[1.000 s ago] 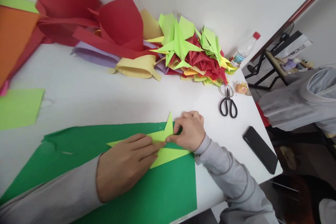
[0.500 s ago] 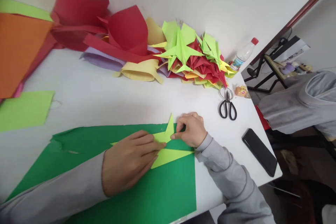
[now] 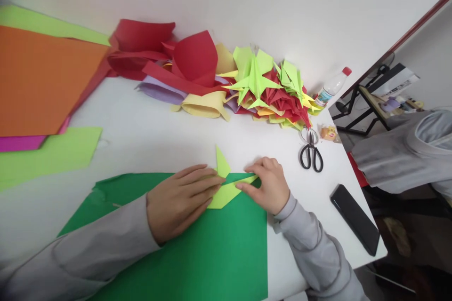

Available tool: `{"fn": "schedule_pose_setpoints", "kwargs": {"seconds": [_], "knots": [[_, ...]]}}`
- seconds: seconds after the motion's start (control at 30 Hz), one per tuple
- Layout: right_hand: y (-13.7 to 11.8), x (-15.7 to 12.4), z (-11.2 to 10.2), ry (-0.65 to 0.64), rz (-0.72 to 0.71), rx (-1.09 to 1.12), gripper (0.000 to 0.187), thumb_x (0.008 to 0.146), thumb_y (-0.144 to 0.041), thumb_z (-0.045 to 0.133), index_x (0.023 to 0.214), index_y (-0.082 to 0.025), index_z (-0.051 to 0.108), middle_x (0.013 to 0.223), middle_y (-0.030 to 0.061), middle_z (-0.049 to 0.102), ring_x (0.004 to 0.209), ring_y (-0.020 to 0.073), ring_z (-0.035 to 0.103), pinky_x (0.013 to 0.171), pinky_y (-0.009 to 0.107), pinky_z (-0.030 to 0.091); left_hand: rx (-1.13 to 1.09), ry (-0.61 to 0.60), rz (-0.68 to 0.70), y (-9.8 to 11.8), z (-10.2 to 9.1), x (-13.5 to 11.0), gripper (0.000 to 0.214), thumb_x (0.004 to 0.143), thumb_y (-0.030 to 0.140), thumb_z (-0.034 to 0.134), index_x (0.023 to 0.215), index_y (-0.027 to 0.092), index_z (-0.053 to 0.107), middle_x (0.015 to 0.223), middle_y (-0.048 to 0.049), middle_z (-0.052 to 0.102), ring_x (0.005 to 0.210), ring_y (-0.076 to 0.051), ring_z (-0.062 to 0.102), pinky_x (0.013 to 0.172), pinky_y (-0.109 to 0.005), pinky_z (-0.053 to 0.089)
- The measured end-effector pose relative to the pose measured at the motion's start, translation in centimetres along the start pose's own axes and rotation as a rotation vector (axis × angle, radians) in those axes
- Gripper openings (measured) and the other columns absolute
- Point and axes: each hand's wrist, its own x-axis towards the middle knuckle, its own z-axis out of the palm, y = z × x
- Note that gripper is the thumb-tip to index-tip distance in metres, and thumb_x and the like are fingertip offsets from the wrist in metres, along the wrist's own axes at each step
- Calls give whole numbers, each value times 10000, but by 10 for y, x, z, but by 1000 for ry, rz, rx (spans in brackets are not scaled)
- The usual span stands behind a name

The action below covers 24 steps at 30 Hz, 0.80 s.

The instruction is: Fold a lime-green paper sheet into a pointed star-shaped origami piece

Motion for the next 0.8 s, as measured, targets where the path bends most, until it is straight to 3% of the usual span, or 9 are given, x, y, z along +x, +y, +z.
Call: {"fn": "schedule_pose_setpoints", "kwargs": {"seconds": [0.13, 0.47, 0.6, 0.7, 0.8], "knots": [[-4, -3, 2, -16, -19, -129, 369, 722, -466, 755, 943, -195, 638, 945, 76, 586, 900, 245, 530, 807, 400, 441, -61, -1, -12, -5, 4, -5, 260, 893, 128, 433, 1022, 95, 656, 1103, -106, 680, 1118, -247, 552, 1003, -408, 464], [-5, 1, -3, -14, 84, 19, 266, 697, -363, 789, 781, -204, 593, 819, 30, 614, 833, 224, 565, 784, 386, 429, -75, 10, -7, -4, 10, -9, 235, 875, 104, 464, 1014, 80, 652, 1114, -131, 674, 1125, -274, 566, 955, -414, 520], [-12, 1, -2, 75, 215, 451, 247, 698, -337, 768, 813, -215, 587, 774, -1, 630, 748, 180, 603, 737, 344, 472, -80, 30, -6, -5, 10, -9, 232, 887, 110, 455, 1000, 94, 657, 1100, -127, 684, 1117, -270, 573, 933, -417, 536], [-16, 1, 3, 105, 389, 882, 425, 615, -339, 814, 935, -229, 558, 750, -32, 625, 647, 143, 613, 631, 298, 512, -102, 51, 11, -6, 12, -10, 213, 888, 114, 471, 974, 122, 666, 1096, -109, 692, 1140, -254, 567, 976, -406, 515], [-19, 0, 10, 96, 549, 1077, 570, 551, -326, 847, 1002, -232, 512, 753, -45, 643, 572, 126, 618, 537, 267, 526, -109, 63, 40, -8, 12, -10, 195, 886, 110, 485, 931, 131, 674, 1085, -107, 698, 1150, -246, 567, 999, -401, 502]]}}
